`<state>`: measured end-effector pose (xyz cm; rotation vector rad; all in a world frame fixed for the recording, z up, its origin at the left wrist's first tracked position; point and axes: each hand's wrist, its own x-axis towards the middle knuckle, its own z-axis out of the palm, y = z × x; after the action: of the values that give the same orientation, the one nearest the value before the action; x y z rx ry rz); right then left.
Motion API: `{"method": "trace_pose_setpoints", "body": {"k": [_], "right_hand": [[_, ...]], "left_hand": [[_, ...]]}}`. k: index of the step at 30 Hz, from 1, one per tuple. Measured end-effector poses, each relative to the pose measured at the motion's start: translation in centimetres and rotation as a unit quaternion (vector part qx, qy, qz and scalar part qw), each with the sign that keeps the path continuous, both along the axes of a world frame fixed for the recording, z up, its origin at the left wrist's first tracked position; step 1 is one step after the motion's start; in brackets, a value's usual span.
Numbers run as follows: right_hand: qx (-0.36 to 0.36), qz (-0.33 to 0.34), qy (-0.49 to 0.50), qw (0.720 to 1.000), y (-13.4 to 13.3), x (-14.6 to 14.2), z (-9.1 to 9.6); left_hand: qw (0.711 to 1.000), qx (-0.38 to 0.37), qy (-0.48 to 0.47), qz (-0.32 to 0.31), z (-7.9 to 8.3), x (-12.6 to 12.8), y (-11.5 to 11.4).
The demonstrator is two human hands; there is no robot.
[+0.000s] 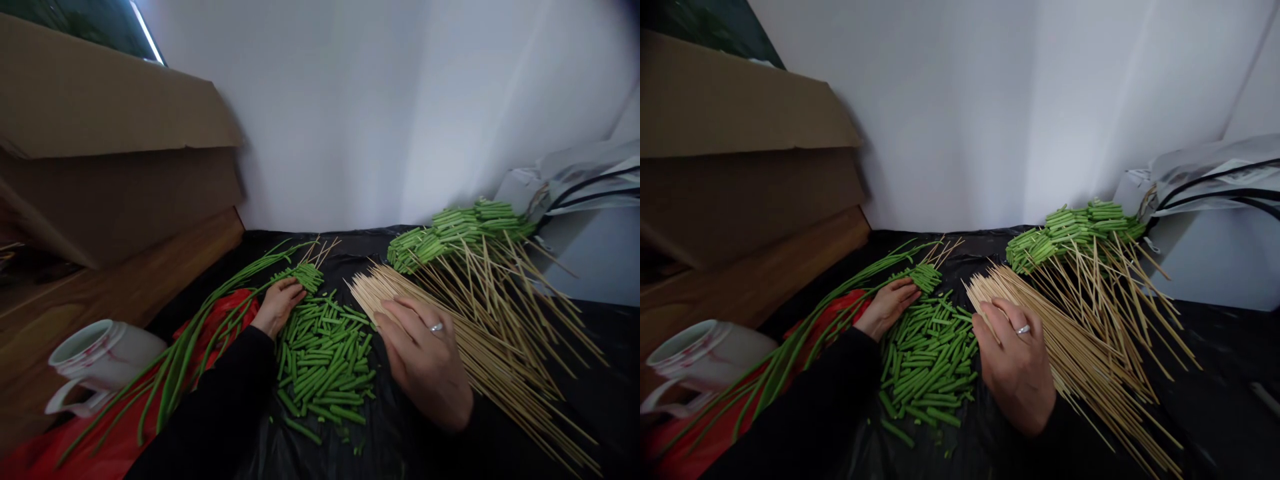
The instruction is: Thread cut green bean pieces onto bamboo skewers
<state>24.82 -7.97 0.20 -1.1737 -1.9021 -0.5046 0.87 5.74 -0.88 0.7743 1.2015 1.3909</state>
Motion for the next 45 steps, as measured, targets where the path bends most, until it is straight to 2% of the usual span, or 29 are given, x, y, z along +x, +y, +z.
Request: {"method": "trace_pose_setpoints", "body": {"k": [11, 16, 19, 22, 26, 29, 33, 37, 40, 45], "right_hand": [[0.016, -0.047, 0.018, 0.999, 1.0, 2.0, 1.5], [-0.110, -0.076, -0.073, 0.988, 1.6, 2.5, 0.5], [-0.177, -0.069, -0.105, 0.976, 1.9, 2.2, -0.5], [-0.214, -0.074, -0.119, 0.967, 1.9, 1.7, -1.3], [-0.254, -0.102, -0.129, 0.953, 1.6, 1.2, -1.7], [-0.290, -0.129, -0.137, 0.938, 1.4, 1.1, -1.7], [-0.335, -0.149, -0.148, 0.919, 1.1, 1.0, -1.7], [-0.358, -0.156, -0.149, 0.909, 1.2, 1.0, -1.9], [-0.375, -0.157, -0.133, 0.904, 1.5, 1.2, -2.1], [-0.381, -0.151, -0.103, 0.906, 2.0, 2.3, -1.4]], "left_hand": [[0.993, 0.026, 0.114, 0.023, 0.4, -0.7, 0.8], [0.985, 0.061, 0.159, 0.037, 0.7, -0.6, 1.0], [0.979, 0.092, 0.179, 0.008, 0.8, 0.4, 0.0], [0.952, 0.168, 0.249, -0.064, 0.5, 1.9, -2.1], [0.917, 0.237, 0.318, -0.047, -0.4, 3.4, -5.0], [0.887, 0.263, 0.374, -0.065, -0.9, 3.4, -6.1], [0.861, 0.278, 0.419, -0.079, -1.2, 2.8, -6.2], [0.860, 0.281, 0.419, -0.074, -1.2, 2.5, -5.9], [0.863, 0.284, 0.413, -0.064, -1.4, 2.4, -5.7], [0.839, 0.304, 0.446, -0.071, -1.8, 2.0, -5.3]]}}
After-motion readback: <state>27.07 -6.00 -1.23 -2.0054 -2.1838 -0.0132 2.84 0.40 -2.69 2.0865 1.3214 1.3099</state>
